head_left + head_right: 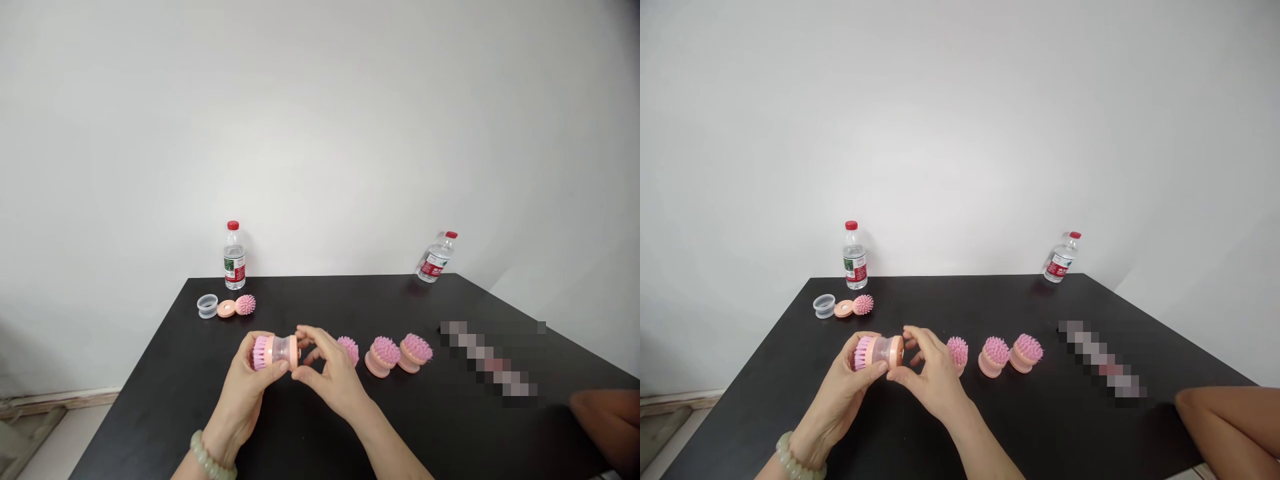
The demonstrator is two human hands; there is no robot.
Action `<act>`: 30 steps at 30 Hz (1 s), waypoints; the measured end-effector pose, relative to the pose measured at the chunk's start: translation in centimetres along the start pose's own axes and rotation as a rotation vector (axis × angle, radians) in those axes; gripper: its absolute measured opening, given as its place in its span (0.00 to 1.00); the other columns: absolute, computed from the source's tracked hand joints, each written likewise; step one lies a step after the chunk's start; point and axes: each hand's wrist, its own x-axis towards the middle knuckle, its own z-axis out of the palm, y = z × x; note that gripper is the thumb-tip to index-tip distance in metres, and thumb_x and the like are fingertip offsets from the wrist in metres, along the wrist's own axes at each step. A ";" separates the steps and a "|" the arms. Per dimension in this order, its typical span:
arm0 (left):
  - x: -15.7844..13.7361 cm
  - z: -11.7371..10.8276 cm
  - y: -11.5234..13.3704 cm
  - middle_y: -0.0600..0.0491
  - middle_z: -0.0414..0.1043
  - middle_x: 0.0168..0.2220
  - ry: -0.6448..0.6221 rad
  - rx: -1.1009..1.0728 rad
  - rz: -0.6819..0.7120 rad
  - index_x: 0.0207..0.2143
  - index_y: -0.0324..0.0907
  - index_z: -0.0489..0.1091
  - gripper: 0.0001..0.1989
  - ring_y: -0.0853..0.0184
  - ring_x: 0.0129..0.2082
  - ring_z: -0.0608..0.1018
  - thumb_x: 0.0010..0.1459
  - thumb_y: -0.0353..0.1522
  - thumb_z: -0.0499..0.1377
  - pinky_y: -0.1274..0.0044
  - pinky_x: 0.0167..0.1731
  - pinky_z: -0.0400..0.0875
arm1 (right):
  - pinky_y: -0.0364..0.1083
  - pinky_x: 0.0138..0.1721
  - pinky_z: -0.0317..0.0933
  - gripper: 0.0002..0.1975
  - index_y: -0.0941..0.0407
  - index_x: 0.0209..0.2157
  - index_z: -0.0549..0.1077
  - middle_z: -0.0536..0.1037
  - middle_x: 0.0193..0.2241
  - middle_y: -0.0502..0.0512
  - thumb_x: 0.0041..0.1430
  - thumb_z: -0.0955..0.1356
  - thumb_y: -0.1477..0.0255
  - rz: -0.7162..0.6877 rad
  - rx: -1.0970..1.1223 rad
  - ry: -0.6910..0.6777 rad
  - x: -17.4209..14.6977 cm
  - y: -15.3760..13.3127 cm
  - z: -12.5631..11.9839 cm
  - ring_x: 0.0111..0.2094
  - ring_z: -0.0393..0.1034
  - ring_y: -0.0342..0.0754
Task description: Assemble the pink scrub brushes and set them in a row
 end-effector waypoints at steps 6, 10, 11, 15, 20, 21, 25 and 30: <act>0.0 0.2 0.3 0.54 0.78 0.32 -0.039 -0.016 -0.007 0.39 0.42 0.68 0.27 0.66 0.34 0.76 0.38 0.36 0.77 0.76 0.37 0.69 | 0.51 0.47 0.72 0.20 0.52 0.55 0.71 0.76 0.49 0.58 0.62 0.72 0.66 -0.102 -0.049 -0.047 -0.1 -0.7 -0.1 0.48 0.72 0.53; 0.1 -0.1 -0.2 0.58 0.74 0.30 0.015 0.111 0.058 0.39 0.43 0.69 0.26 0.69 0.31 0.73 0.40 0.37 0.75 0.78 0.34 0.67 | 0.51 0.46 0.72 0.17 0.53 0.52 0.72 0.77 0.44 0.55 0.62 0.72 0.70 0.007 -0.035 -0.079 -0.2 -0.7 0.1 0.41 0.75 0.50; 0.2 -0.2 -0.3 0.58 0.73 0.30 0.036 0.161 0.077 0.40 0.43 0.69 0.26 0.68 0.31 0.73 0.40 0.37 0.75 0.77 0.34 0.68 | 0.51 0.46 0.72 0.16 0.53 0.51 0.72 0.77 0.44 0.55 0.62 0.72 0.70 0.032 -0.024 -0.088 -0.2 -0.5 0.3 0.41 0.76 0.50; 0.6 -0.9 -0.6 0.53 0.74 0.41 0.128 0.390 0.155 0.50 0.45 0.66 0.32 0.61 0.38 0.77 0.42 0.38 0.72 0.70 0.39 0.72 | 0.51 0.46 0.74 0.14 0.52 0.49 0.74 0.79 0.43 0.54 0.61 0.73 0.71 0.113 -0.011 -0.102 -0.3 0.1 1.0 0.42 0.77 0.51; 1.1 -1.3 -1.1 0.48 0.74 0.48 0.201 0.824 0.339 0.58 0.45 0.61 0.33 0.55 0.46 0.78 0.50 0.35 0.67 0.61 0.49 0.72 | 0.52 0.41 0.75 0.24 0.53 0.55 0.71 0.74 0.50 0.59 0.56 0.74 0.73 0.020 -0.140 0.155 -0.3 0.2 0.3 0.34 0.77 0.48; 1.1 -1.2 -1.5 0.47 0.74 0.49 0.167 0.889 0.387 0.58 0.45 0.60 0.31 0.55 0.48 0.78 0.53 0.33 0.65 0.60 0.50 0.72 | 0.52 0.40 0.75 0.22 0.53 0.54 0.71 0.74 0.50 0.59 0.58 0.73 0.73 -0.017 -0.159 0.226 -0.3 0.1 -0.2 0.33 0.76 0.46; 0.9 -0.8 -3.6 0.47 0.74 0.51 -0.007 1.028 0.518 0.58 0.47 0.61 0.27 0.57 0.50 0.79 0.57 0.28 0.61 0.62 0.51 0.75 | 0.50 0.37 0.74 0.13 0.53 0.50 0.72 0.74 0.48 0.58 0.64 0.68 0.72 -0.101 -0.193 0.434 -0.1 -0.4 -1.7 0.30 0.75 0.45; 1.4 -0.1 -5.3 0.48 0.74 0.50 -0.106 1.086 0.593 0.57 0.48 0.64 0.31 0.56 0.51 0.77 0.53 0.19 0.60 0.61 0.50 0.75 | 0.50 0.36 0.74 0.10 0.54 0.48 0.72 0.73 0.51 0.60 0.65 0.67 0.73 -0.143 -0.225 0.488 -0.1 -0.7 -1.9 0.29 0.73 0.43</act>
